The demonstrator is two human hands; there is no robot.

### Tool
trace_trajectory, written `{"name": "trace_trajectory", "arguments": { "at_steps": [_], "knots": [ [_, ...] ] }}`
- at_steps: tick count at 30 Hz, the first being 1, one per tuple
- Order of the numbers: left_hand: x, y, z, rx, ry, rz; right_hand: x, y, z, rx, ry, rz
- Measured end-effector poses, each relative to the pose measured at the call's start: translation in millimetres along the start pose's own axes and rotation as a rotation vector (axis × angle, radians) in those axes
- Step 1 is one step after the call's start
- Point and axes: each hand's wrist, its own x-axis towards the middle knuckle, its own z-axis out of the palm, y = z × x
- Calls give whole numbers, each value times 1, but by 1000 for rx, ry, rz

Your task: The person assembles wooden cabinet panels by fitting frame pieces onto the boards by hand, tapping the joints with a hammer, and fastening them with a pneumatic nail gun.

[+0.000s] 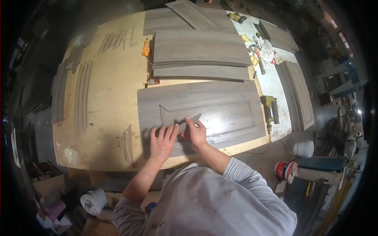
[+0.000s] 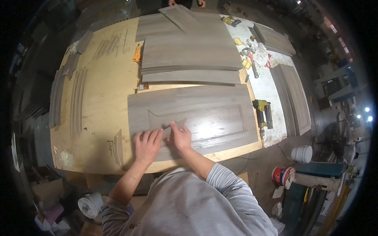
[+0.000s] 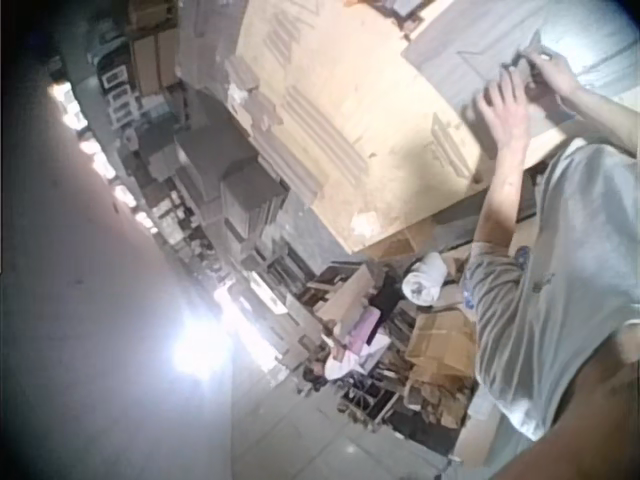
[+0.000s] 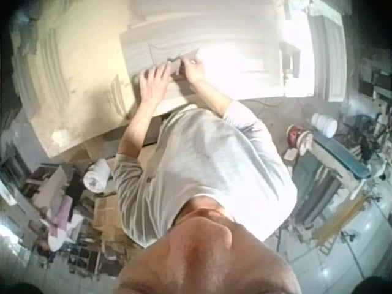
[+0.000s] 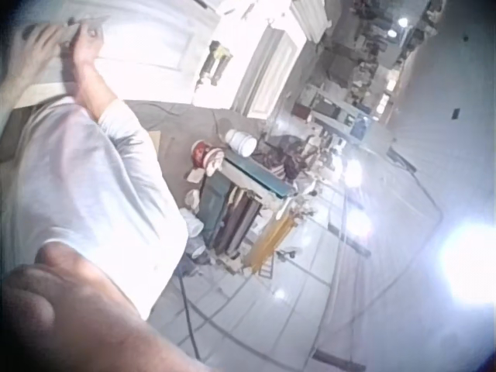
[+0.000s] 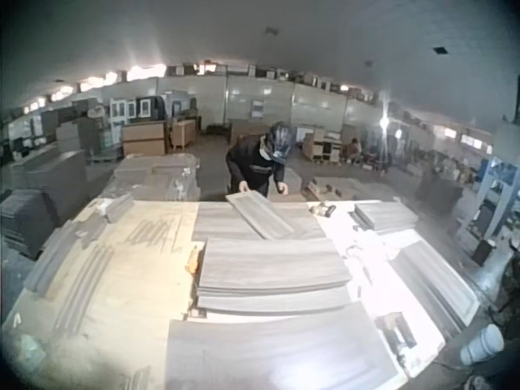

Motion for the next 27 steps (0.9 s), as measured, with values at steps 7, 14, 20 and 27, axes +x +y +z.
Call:
{"name": "trace_trajectory", "arguments": {
  "at_steps": [7,14,20,27],
  "knots": [
    [13,25,24,-185,-83,-371,35,-15,-16,-223,-268,28],
    [0,27,41,-686,-76,-1239,100,-53,-17,-1143,-465,-901],
    [3,31,63,-360,-143,-1233,135,-39,18,-1415,-623,-949],
    [7,26,67,-415,-172,-1210,154,-39,29,-1342,-676,-910]
  ]
}}
